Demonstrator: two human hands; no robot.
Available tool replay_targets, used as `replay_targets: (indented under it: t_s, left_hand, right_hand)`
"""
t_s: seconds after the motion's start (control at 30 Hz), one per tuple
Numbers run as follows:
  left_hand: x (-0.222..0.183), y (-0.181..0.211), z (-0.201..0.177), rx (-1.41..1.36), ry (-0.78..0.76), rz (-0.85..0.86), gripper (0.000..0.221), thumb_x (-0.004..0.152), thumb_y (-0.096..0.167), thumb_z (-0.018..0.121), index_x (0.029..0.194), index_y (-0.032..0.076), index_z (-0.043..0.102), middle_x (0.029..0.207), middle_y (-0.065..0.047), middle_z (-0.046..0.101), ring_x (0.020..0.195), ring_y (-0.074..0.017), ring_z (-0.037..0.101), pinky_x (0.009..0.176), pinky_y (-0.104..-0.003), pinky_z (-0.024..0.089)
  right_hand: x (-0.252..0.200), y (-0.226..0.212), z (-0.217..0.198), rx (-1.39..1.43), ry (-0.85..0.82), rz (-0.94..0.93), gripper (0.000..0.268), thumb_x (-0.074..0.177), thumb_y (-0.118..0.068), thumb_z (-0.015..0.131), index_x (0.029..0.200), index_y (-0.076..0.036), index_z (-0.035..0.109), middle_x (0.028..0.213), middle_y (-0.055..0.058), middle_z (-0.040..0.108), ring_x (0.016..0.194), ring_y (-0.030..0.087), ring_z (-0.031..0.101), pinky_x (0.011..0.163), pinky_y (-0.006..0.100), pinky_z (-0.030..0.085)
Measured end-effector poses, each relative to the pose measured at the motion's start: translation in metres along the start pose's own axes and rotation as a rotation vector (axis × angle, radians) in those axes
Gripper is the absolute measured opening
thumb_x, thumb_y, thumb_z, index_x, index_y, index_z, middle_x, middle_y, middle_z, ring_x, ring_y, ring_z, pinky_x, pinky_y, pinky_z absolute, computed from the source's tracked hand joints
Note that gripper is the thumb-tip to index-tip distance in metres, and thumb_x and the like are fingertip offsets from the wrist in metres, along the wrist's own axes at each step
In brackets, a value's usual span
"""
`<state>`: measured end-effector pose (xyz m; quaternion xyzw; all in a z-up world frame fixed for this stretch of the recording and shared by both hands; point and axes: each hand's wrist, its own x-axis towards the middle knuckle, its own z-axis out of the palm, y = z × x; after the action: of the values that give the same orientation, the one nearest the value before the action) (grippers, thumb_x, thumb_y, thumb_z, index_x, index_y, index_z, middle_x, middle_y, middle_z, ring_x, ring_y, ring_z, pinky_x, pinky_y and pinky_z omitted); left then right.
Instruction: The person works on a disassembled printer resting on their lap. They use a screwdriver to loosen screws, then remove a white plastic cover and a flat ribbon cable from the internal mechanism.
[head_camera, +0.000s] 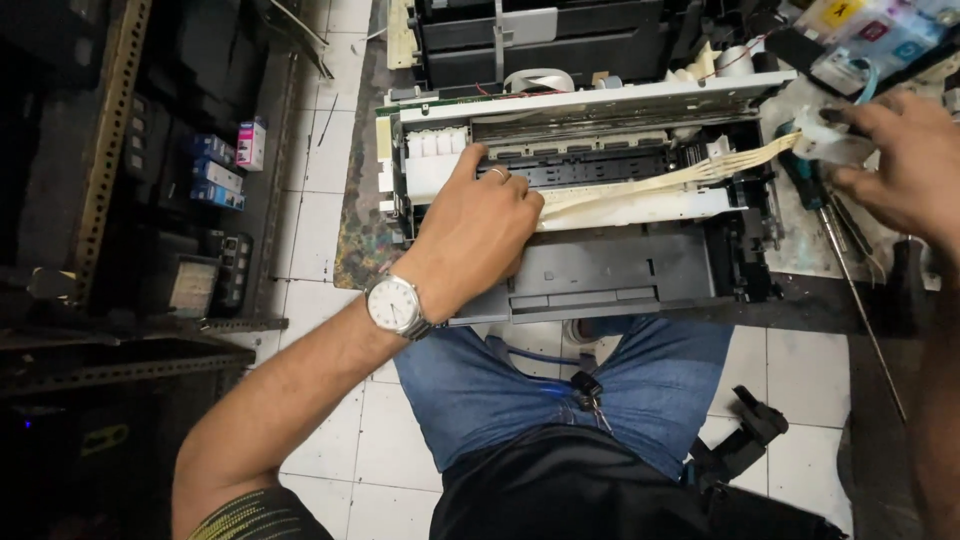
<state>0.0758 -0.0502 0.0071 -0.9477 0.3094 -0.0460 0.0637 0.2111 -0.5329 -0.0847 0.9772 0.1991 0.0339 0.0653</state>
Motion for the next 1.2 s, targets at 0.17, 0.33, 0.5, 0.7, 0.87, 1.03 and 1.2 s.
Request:
replay_targets:
  t_s: [0.17, 0.33, 0.5, 0.7, 0.87, 1.03, 1.2]
  left_hand:
    - [0.004, -0.005, 0.004, -0.074, 0.035, 0.039, 0.007, 0.078, 0.011, 0.072, 0.083, 0.015, 0.074, 0.080, -0.002, 0.071, 0.071, -0.0250, 0.067, 0.099, -0.046, 0.043]
    - [0.003, -0.009, 0.010, -0.012, 0.185, 0.062, 0.011, 0.092, 0.018, 0.064, 0.082, 0.018, 0.069, 0.079, 0.000, 0.067, 0.067, -0.0230, 0.065, 0.084, -0.040, 0.044]
    - [0.009, -0.002, 0.006, -0.045, 0.070, 0.026, 0.029, 0.092, 0.043, 0.071, 0.097, 0.015, 0.071, 0.093, -0.003, 0.073, 0.083, -0.0222, 0.069, 0.089, -0.043, 0.044]
    - [0.028, 0.003, 0.024, -0.164, 0.105, 0.013, 0.021, 0.092, 0.033, 0.068, 0.095, 0.012, 0.072, 0.091, -0.005, 0.073, 0.082, -0.0269, 0.070, 0.081, -0.045, 0.047]
    - [0.046, 0.007, 0.043, -0.186, 0.147, 0.025, 0.012, 0.088, 0.020, 0.063, 0.080, 0.014, 0.069, 0.075, -0.003, 0.068, 0.063, -0.0277, 0.067, 0.058, -0.043, 0.052]
    - [0.061, 0.017, 0.046, -0.112, 0.265, 0.139, 0.014, 0.073, 0.018, 0.071, 0.085, 0.011, 0.073, 0.078, -0.006, 0.071, 0.064, -0.0292, 0.070, 0.057, -0.042, 0.052]
    - [0.068, 0.027, 0.044, 0.033, 0.334, 0.188, 0.019, 0.074, 0.019, 0.068, 0.090, 0.010, 0.067, 0.078, -0.006, 0.067, 0.069, -0.0280, 0.071, 0.061, -0.039, 0.053]
  right_hand:
    - [-0.015, -0.049, -0.061, 0.130, 0.317, -0.189, 0.064, 0.099, -0.033, 0.081, 0.150, 0.005, 0.077, 0.142, 0.030, 0.062, 0.133, 0.041, 0.057, 0.111, 0.047, 0.045]
    - [-0.021, -0.157, -0.152, 0.390, 0.217, -0.281, 0.042, 0.103, -0.035, 0.077, 0.119, 0.004, 0.073, 0.112, 0.020, 0.074, 0.103, 0.033, 0.068, 0.090, 0.044, 0.053]
    - [0.005, -0.232, -0.184, 0.511, -0.285, 0.037, 0.049, 0.092, -0.055, 0.068, 0.117, -0.013, 0.072, 0.086, 0.005, 0.077, 0.052, 0.020, 0.058, 0.051, 0.036, 0.041]
    - [0.018, -0.225, -0.151, 0.622, -0.307, -0.022, 0.026, 0.095, -0.032, 0.071, 0.109, -0.011, 0.072, 0.089, 0.005, 0.076, 0.079, 0.021, 0.068, 0.071, 0.037, 0.045]
    - [0.012, -0.219, -0.145, 0.675, -0.435, 0.131, 0.032, 0.090, -0.027, 0.077, 0.118, -0.013, 0.071, 0.094, 0.002, 0.081, 0.085, 0.016, 0.072, 0.080, 0.032, 0.048]
    - [0.012, -0.213, -0.108, 0.446, -0.225, 0.035, 0.044, 0.091, -0.045, 0.073, 0.122, -0.014, 0.071, 0.096, 0.018, 0.078, 0.101, 0.044, 0.072, 0.087, 0.056, 0.053]
    - [-0.009, -0.195, -0.139, 0.575, -0.026, 0.068, 0.037, 0.090, -0.033, 0.075, 0.118, -0.009, 0.071, 0.091, 0.013, 0.078, 0.089, 0.040, 0.074, 0.077, 0.052, 0.056]
